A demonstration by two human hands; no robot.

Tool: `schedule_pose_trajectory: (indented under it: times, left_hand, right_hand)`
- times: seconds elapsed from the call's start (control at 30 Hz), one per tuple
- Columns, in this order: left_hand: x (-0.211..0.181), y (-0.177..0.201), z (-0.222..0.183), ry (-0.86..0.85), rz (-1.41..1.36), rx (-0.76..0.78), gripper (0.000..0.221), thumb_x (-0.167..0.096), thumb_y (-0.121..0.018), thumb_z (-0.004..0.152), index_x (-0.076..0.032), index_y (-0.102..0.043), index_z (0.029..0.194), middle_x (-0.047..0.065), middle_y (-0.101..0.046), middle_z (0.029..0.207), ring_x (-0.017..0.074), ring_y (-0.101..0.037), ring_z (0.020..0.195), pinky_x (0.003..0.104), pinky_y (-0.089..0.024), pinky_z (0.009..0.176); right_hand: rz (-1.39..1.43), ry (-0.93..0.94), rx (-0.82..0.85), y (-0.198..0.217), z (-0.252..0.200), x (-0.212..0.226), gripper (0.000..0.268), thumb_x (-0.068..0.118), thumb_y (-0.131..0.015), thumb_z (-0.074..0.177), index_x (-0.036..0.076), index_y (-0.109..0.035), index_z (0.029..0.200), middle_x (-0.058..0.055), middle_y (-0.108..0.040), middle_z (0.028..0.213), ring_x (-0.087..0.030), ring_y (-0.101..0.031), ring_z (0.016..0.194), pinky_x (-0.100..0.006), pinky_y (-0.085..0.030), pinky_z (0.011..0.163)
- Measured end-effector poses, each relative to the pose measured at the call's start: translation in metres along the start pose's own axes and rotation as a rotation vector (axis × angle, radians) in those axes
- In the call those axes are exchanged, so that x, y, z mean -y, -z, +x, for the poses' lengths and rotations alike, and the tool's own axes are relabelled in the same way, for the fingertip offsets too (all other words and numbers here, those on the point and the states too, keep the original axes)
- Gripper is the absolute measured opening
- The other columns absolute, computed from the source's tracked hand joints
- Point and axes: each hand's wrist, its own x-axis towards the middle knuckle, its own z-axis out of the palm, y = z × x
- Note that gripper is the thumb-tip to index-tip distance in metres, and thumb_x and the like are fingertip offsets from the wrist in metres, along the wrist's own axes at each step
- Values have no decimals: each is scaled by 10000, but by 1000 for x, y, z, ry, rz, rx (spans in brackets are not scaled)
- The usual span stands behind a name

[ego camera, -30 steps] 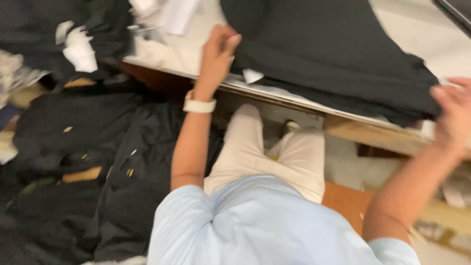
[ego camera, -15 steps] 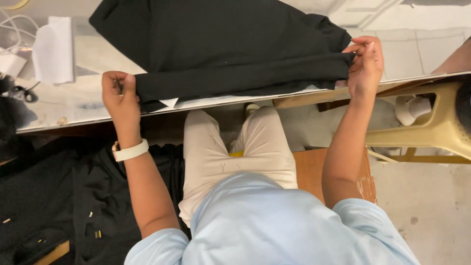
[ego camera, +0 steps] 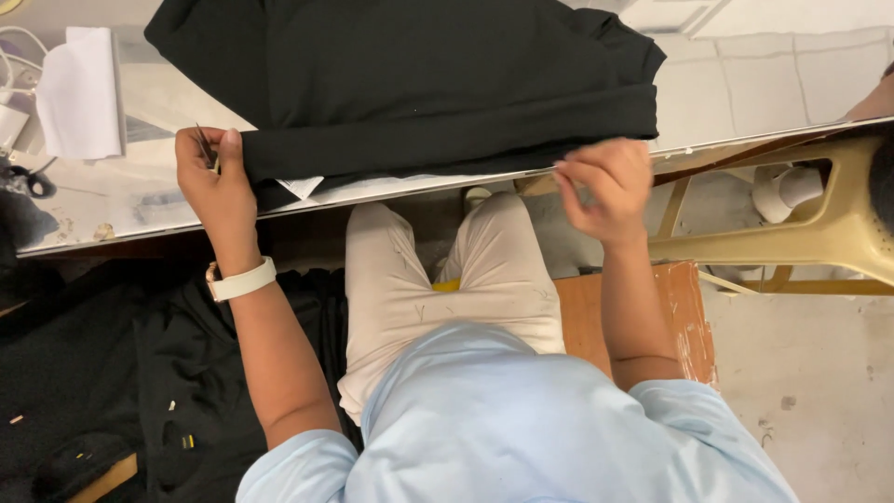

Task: Trimming loose threads from a black garment using thread nippers at a quality control station.

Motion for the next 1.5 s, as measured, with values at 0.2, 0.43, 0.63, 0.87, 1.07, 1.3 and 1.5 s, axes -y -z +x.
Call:
schedule_pose_trajectory:
  times: [0.2,0.43,0.63,0.87,1.07,1.3,1.5]
  left_hand:
    - [-12,1,0,0,-12,-6,134,-53,-659,1113,-57,-566,1017,54,-530,848,170,-514,840,346,-449,834]
    - [-13,0,0,30,2,8,122,-48,-650,1107,-61,-581,1007,49,-539,823,169,-518,822,353,-448,829]
    - [-9,-1,3,50,36,30,128,-52,-667,1101,-63,-580,1008,66,-572,822,187,-540,810,372,-453,817]
    - [-34,-7,-1,54,97,41,130,-48,-681,1092,-60,-588,1003,80,-613,805,196,-558,778,386,-460,777]
    - [-138,-62,-32,-390,222,131,312,-222,-460,1153,50,-532,1287,280,-561,1129,513,-574,1084,538,-438,970]
    - [-149,-190,-63,-816,154,621,349,-414,-415,1072,-120,-593,1132,29,-596,865,247,-661,828,377,-546,684]
    - [-124,-220,-52,-735,298,692,303,-421,-503,1038,-140,-605,1088,15,-648,826,222,-689,772,368,-544,653]
  right_hand:
    - [99,-156,219,-25,20,-1,132,-30,-826,932,25,-818,1052,-99,-718,1017,-268,-618,859,-384,-477,794]
    - [710,-665,-28,-17,-13,-36,110,-20,-832,907,-46,-725,915,-165,-631,935,-214,-608,877,-325,-476,838]
    - [1190,-927,-158,-11,-37,-56,99,71,-741,946,46,-648,922,-113,-577,940,-212,-614,947,-291,-484,854]
    - [1034,-932,-86,-9,-13,-28,171,148,-712,1002,42,-595,936,-107,-578,942,-161,-587,921,-219,-457,813]
    - [543,-776,35,-13,25,5,77,-11,-585,1089,-17,-562,1016,-165,-657,884,-190,-602,818,-283,-460,785]
    - [140,-605,159,-25,17,0,78,14,-588,1109,15,-600,1032,-123,-713,763,-203,-586,598,-309,-441,603]
    - [143,-591,138,-36,-3,-15,82,28,-535,1115,14,-567,1040,-121,-691,725,-209,-561,532,-309,-425,539]
